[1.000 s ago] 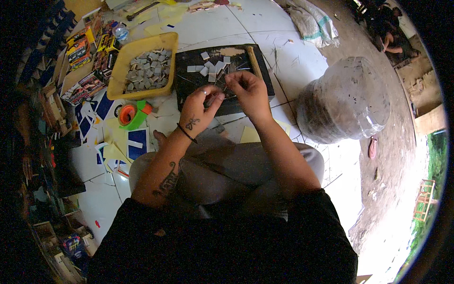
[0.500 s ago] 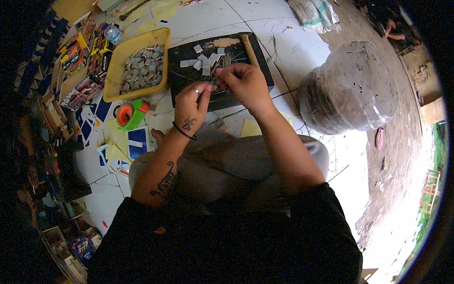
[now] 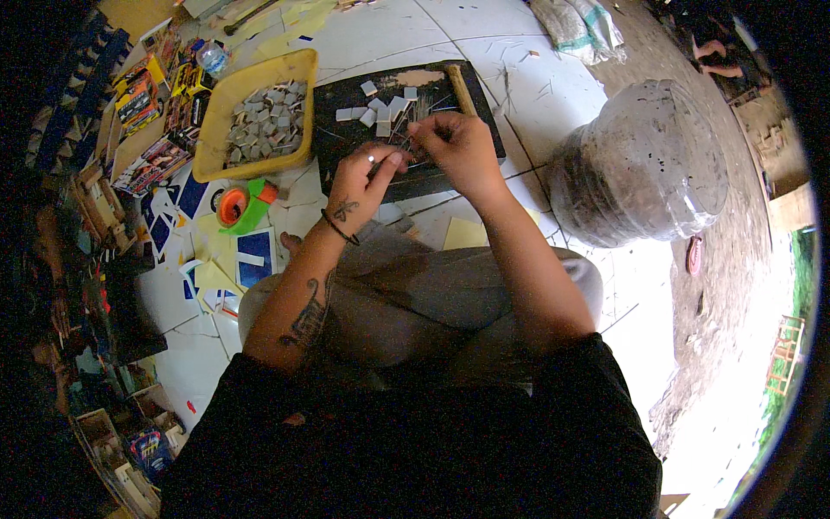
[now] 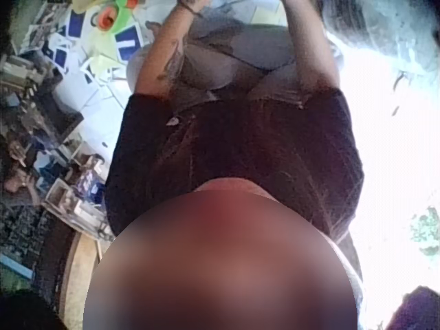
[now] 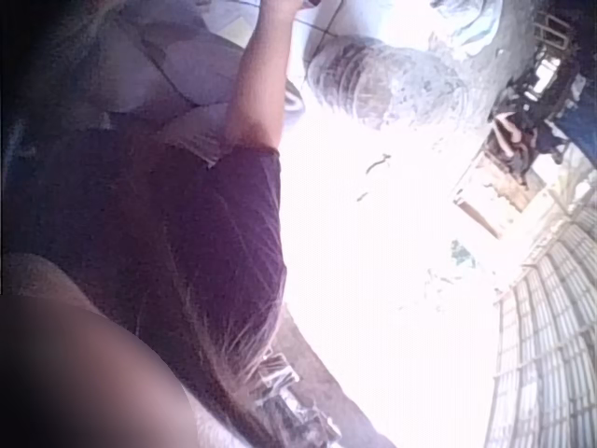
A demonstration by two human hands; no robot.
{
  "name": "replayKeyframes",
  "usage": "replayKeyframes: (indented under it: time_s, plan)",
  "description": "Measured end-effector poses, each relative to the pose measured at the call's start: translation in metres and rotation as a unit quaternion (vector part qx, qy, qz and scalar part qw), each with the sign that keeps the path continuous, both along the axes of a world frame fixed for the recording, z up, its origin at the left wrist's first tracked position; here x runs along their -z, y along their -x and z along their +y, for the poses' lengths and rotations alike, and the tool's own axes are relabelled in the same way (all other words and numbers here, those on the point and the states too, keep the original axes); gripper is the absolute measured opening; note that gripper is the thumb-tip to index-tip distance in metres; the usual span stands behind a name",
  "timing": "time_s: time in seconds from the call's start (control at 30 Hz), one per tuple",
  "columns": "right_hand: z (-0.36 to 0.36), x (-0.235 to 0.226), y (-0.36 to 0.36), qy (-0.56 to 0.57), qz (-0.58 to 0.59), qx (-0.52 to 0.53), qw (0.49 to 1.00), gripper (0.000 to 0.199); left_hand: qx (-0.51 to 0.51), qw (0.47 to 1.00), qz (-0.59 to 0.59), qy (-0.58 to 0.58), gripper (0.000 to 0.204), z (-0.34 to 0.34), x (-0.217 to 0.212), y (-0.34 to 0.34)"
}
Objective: The person sits on the floor and repeatedly places small rectangular components onto a board, then uses a hammer to strike them. The person handles the components one at a time, occasionally picking up pieces from the floor and placing them into a yellow bin.
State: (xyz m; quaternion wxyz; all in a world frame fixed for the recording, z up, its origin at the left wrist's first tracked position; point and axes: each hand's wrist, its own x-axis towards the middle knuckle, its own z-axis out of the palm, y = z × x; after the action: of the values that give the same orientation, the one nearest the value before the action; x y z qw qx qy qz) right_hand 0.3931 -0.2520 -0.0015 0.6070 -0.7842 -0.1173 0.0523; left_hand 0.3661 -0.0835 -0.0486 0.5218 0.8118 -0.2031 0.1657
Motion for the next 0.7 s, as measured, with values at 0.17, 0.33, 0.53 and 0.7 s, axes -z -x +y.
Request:
replayKeyframes:
  time_s: [0.17, 0.33, 0.53, 0.7]
  plan:
    - [0.007, 0.011, -0.005, 0.156, -0.115, 0.053, 0.98, 0.02, 0.021, 0.995, -0.048, -0.08, 0.012, 0.012, 0.01, -0.01]
    - [0.009, 0.009, -0.001, 0.172, -0.136, 0.047, 0.975, 0.029, -0.016, 0.996, 0.034, -0.075, 0.014, 0.019, 0.015, -0.01]
    - [-0.038, 0.02, 0.008, 0.555, -0.094, 0.077, 0.823, 0.066, -0.117, 0.988, -0.031, -0.094, 0.012, 0.023, 0.019, -0.014]
    - [-0.046, 0.039, 0.007, 0.508, -0.052, 0.117, 0.852, 0.047, -0.154, 0.982, -0.008, -0.112, 0.011, 0.021, 0.022, -0.012]
